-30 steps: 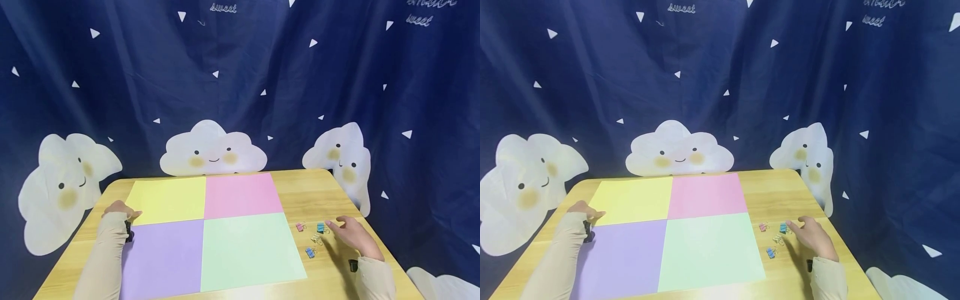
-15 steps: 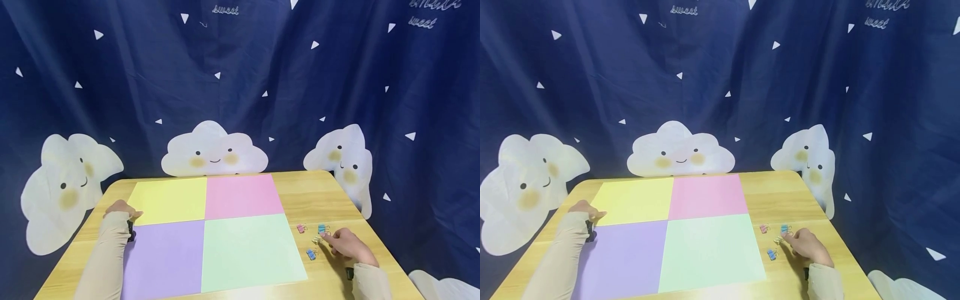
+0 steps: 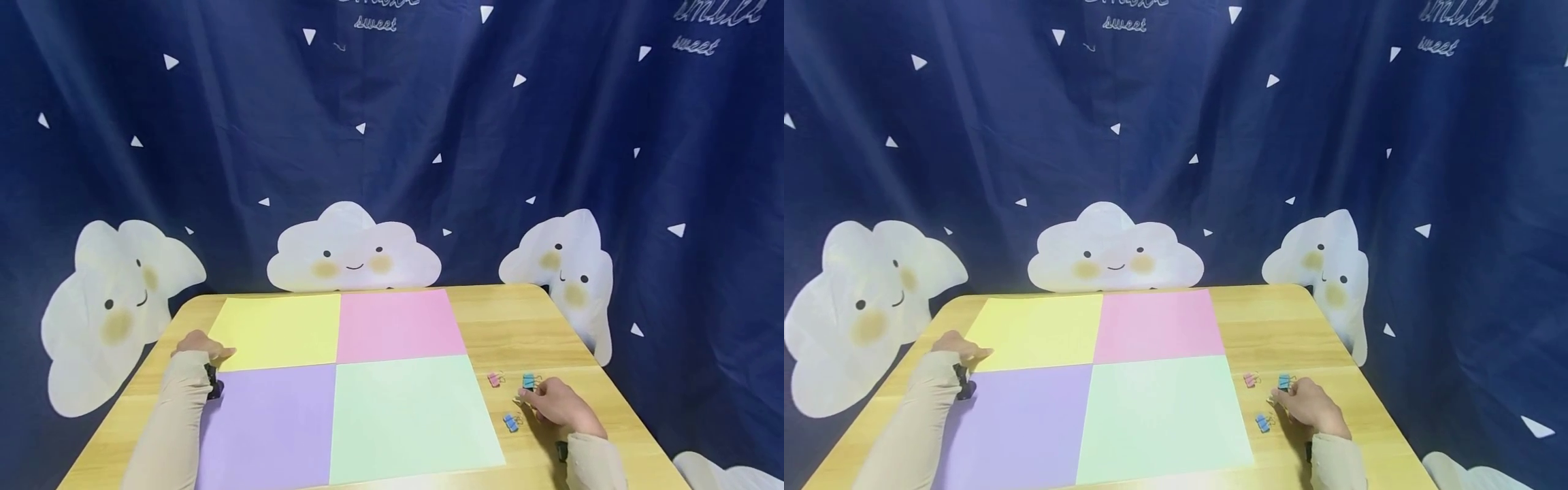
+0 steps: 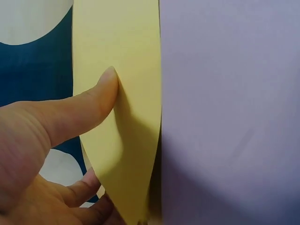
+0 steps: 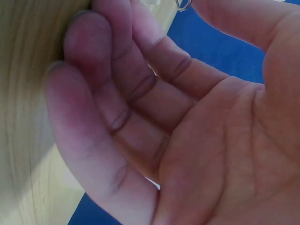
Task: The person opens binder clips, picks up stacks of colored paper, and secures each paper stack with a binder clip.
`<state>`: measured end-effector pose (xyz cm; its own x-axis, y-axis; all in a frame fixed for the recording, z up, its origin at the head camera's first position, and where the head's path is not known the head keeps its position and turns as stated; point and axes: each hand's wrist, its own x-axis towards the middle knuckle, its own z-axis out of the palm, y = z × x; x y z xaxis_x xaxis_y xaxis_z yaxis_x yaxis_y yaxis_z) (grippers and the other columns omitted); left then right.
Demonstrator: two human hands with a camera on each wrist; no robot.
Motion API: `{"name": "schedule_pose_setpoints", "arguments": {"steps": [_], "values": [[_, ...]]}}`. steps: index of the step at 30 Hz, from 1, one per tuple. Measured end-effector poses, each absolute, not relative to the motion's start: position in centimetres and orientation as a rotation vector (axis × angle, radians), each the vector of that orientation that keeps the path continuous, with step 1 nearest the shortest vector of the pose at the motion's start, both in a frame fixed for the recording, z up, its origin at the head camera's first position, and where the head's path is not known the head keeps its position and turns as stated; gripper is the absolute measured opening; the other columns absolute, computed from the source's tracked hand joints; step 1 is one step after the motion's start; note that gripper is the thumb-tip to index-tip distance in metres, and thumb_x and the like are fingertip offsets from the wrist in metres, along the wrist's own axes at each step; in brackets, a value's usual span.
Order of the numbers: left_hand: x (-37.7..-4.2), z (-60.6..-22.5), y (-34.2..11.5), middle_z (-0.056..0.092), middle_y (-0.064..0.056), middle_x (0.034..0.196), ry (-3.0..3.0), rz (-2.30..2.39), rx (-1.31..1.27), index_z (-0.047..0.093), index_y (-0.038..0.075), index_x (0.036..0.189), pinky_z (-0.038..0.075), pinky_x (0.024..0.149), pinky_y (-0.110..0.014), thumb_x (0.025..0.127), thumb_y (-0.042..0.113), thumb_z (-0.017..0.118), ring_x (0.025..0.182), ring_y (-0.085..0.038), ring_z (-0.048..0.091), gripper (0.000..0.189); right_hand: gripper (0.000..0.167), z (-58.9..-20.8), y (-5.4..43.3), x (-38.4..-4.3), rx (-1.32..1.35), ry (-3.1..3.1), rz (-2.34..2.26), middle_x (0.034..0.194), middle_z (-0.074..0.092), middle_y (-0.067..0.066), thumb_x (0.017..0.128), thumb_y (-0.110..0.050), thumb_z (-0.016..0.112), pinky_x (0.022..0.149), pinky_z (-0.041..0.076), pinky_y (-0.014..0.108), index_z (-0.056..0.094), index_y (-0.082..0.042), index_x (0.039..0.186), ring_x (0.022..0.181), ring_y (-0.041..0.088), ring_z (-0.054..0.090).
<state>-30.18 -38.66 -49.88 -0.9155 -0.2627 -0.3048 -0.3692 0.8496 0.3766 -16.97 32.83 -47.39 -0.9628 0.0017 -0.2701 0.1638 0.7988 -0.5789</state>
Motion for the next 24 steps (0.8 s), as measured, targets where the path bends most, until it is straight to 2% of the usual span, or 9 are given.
{"name": "schedule_pose_setpoints", "arguments": {"steps": [3, 6, 9, 12, 14, 17, 21, 22, 24], "values": [[-30.2, -50.0, -38.9, 0.057, -0.045, 0.117, 2.803, 0.708, -0.434, 0.045, -0.028, 0.120, 0.058, 0.092, -0.057, 0.077, 0.049, 0.086, 0.110, -0.058, 0.059, 0.098, 0.047, -47.5, 32.9, -16.9, 0.130, 2.705, -0.934, 0.055, 0.053, -0.001, 0.103, -0.032, 0.062, 0.052, 0.038, 0.026, 0.055, -0.010, 0.062, 0.050, 0.012, 0.040], [-30.2, -49.9, -39.1, 0.060, -0.041, 0.110, 2.808, 0.757, -0.403, 0.048, -0.026, 0.116, 0.061, 0.084, -0.051, 0.077, 0.046, 0.086, 0.100, -0.050, 0.063, 0.090, 0.048, -47.6, 33.0, -16.8, 0.115, 2.685, -0.958, 0.054, 0.050, -0.002, 0.103, -0.031, 0.061, 0.052, 0.038, 0.026, 0.057, -0.009, 0.061, 0.049, 0.011, 0.037], [-29.9, -49.9, -39.2, 0.057, -0.044, 0.117, 2.791, 0.818, -0.409, 0.046, -0.028, 0.121, 0.060, 0.088, -0.053, 0.074, 0.046, 0.087, 0.105, -0.054, 0.061, 0.097, 0.046, -47.5, 32.9, -16.7, 0.102, 2.686, -0.966, 0.055, 0.050, -0.002, 0.104, -0.029, 0.061, 0.052, 0.037, 0.026, 0.059, -0.007, 0.063, 0.050, 0.011, 0.037], [-29.5, -49.8, -39.1, 0.048, -0.049, 0.131, 2.766, 0.880, -0.442, 0.037, -0.031, 0.131, 0.056, 0.098, -0.060, 0.074, 0.044, 0.088, 0.119, -0.062, 0.053, 0.107, 0.044, -47.4, 32.7, -16.6, 0.079, 2.701, -0.968, 0.056, 0.051, -0.001, 0.103, -0.026, 0.062, 0.052, 0.037, 0.026, 0.058, -0.007, 0.063, 0.051, 0.012, 0.038], [-29.3, -49.7, -39.1, 0.045, -0.050, 0.135, 2.756, 0.911, -0.466, 0.034, -0.031, 0.134, 0.054, 0.101, -0.062, 0.074, 0.042, 0.087, 0.122, -0.063, 0.050, 0.108, 0.044, -47.4, 32.7, -16.5, 0.070, 2.707, -0.971, 0.058, 0.053, 0.000, 0.102, -0.025, 0.064, 0.053, 0.037, 0.026, 0.055, -0.008, 0.063, 0.052, 0.013, 0.038], [-29.3, -49.7, -39.3, 0.044, -0.049, 0.136, 2.738, 0.954, -0.490, 0.036, -0.029, 0.134, 0.052, 0.102, -0.063, 0.076, 0.039, 0.085, 0.123, -0.062, 0.050, 0.102, 0.043, -47.4, 32.7, -16.5, 0.063, 2.721, -0.976, 0.060, 0.054, 0.001, 0.101, -0.022, 0.065, 0.053, 0.037, 0.027, 0.050, -0.010, 0.062, 0.053, 0.013, 0.039], [-29.7, -50.0, -40.4, 0.048, -0.046, 0.137, 2.759, 0.921, -0.462, 0.047, -0.025, 0.131, 0.051, 0.105, -0.060, 0.081, 0.039, 0.079, 0.124, -0.059, 0.051, 0.087, 0.044, -47.5, 32.8, -16.4, 0.076, 2.739, -0.970, 0.058, 0.049, 0.000, 0.102, -0.020, 0.064, 0.053, 0.035, 0.026, 0.044, -0.013, 0.063, 0.053, 0.014, 0.038], [-29.8, -50.1, -40.7, 0.049, -0.045, 0.138, 2.771, 0.903, -0.439, 0.050, -0.022, 0.132, 0.052, 0.105, -0.057, 0.083, 0.038, 0.077, 0.125, -0.058, 0.052, 0.083, 0.043, -47.5, 32.8, -16.3, 0.084, 2.750, -0.970, 0.059, 0.048, -0.001, 0.101, -0.020, 0.064, 0.053, 0.035, 0.026, 0.044, -0.013, 0.064, 0.054, 0.014, 0.039], [-29.9, -50.4, -41.3, 0.051, -0.044, 0.137, 2.772, 0.917, -0.397, 0.052, -0.020, 0.134, 0.057, 0.098, -0.047, 0.086, 0.035, 0.072, 0.115, -0.051, 0.062, 0.076, 0.041, -47.4, 32.9, -16.3, 0.094, 2.769, -0.970, 0.059, 0.047, -0.001, 0.102, -0.018, 0.063, 0.053, 0.035, 0.026, 0.044, -0.012, 0.065, 0.055, 0.014, 0.040]]}}
